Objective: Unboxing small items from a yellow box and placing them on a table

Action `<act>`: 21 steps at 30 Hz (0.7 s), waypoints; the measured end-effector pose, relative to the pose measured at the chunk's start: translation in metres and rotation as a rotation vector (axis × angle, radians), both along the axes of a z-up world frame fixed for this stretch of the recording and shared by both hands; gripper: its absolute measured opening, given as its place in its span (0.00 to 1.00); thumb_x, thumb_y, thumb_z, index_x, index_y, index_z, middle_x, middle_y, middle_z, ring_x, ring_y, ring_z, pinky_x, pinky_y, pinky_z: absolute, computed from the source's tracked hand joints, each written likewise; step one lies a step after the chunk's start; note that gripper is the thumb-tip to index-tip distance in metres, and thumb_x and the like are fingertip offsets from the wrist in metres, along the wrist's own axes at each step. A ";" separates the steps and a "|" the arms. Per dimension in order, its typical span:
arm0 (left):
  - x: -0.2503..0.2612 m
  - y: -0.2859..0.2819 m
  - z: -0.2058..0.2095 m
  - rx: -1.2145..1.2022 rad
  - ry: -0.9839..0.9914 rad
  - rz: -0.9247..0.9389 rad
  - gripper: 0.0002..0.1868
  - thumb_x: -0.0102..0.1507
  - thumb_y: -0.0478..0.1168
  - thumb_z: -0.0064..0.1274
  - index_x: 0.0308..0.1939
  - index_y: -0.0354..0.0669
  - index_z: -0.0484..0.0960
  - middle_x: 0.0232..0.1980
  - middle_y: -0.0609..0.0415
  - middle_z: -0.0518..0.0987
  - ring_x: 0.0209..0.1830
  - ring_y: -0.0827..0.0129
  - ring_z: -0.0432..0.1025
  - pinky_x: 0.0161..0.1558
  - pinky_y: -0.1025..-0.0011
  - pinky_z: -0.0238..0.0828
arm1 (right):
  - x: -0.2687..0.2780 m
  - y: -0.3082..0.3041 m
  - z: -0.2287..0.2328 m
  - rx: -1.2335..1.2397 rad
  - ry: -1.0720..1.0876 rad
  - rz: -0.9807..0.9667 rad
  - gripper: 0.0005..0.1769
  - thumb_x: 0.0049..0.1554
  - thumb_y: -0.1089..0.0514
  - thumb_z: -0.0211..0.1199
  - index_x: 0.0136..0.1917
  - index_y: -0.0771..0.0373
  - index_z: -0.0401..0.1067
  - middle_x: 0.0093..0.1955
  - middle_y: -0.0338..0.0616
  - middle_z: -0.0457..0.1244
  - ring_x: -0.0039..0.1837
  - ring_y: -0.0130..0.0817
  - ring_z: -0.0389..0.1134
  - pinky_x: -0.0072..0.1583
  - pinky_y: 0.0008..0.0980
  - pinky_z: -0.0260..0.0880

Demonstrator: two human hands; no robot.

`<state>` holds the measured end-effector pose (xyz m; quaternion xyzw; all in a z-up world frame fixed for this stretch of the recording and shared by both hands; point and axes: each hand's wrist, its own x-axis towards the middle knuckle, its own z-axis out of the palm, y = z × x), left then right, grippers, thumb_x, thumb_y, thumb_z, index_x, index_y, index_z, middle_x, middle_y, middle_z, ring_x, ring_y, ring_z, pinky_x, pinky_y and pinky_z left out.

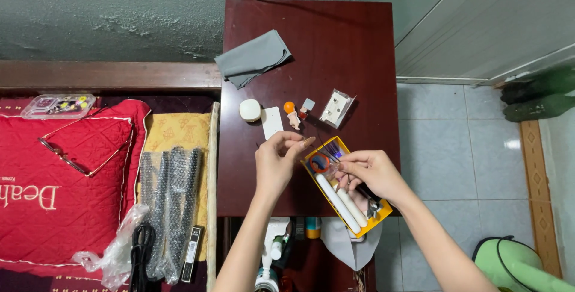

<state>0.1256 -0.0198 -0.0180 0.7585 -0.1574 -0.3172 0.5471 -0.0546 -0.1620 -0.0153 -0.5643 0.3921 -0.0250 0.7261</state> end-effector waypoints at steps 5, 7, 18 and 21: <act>-0.016 -0.014 0.012 -0.122 0.238 0.033 0.15 0.61 0.36 0.63 0.51 0.36 0.84 0.38 0.43 0.87 0.35 0.60 0.82 0.38 0.69 0.82 | -0.003 -0.003 0.002 -0.048 -0.021 0.008 0.14 0.59 0.67 0.64 0.57 0.77 0.77 0.38 0.64 0.72 0.35 0.40 0.76 0.36 0.29 0.79; -0.020 -0.019 0.009 -0.184 0.405 0.030 0.19 0.63 0.35 0.60 0.57 0.31 0.81 0.42 0.34 0.85 0.40 0.52 0.82 0.40 0.65 0.84 | -0.006 -0.006 0.003 -0.083 0.000 0.020 0.13 0.58 0.67 0.64 0.56 0.76 0.78 0.37 0.63 0.73 0.36 0.39 0.76 0.37 0.28 0.79; -0.041 -0.048 0.003 -0.135 0.508 0.106 0.17 0.62 0.35 0.62 0.54 0.32 0.83 0.39 0.37 0.85 0.34 0.52 0.82 0.34 0.65 0.85 | -0.028 -0.019 0.001 -0.901 0.299 0.363 0.08 0.59 0.50 0.66 0.50 0.43 0.84 0.38 0.26 0.75 0.55 0.29 0.69 0.60 0.30 0.65; -0.041 -0.052 0.010 -0.010 0.342 0.047 0.09 0.60 0.36 0.64 0.44 0.41 0.89 0.34 0.43 0.86 0.29 0.58 0.82 0.28 0.70 0.84 | -0.030 -0.020 -0.001 -0.974 0.346 0.436 0.08 0.59 0.48 0.65 0.50 0.40 0.83 0.39 0.25 0.74 0.54 0.27 0.69 0.59 0.28 0.63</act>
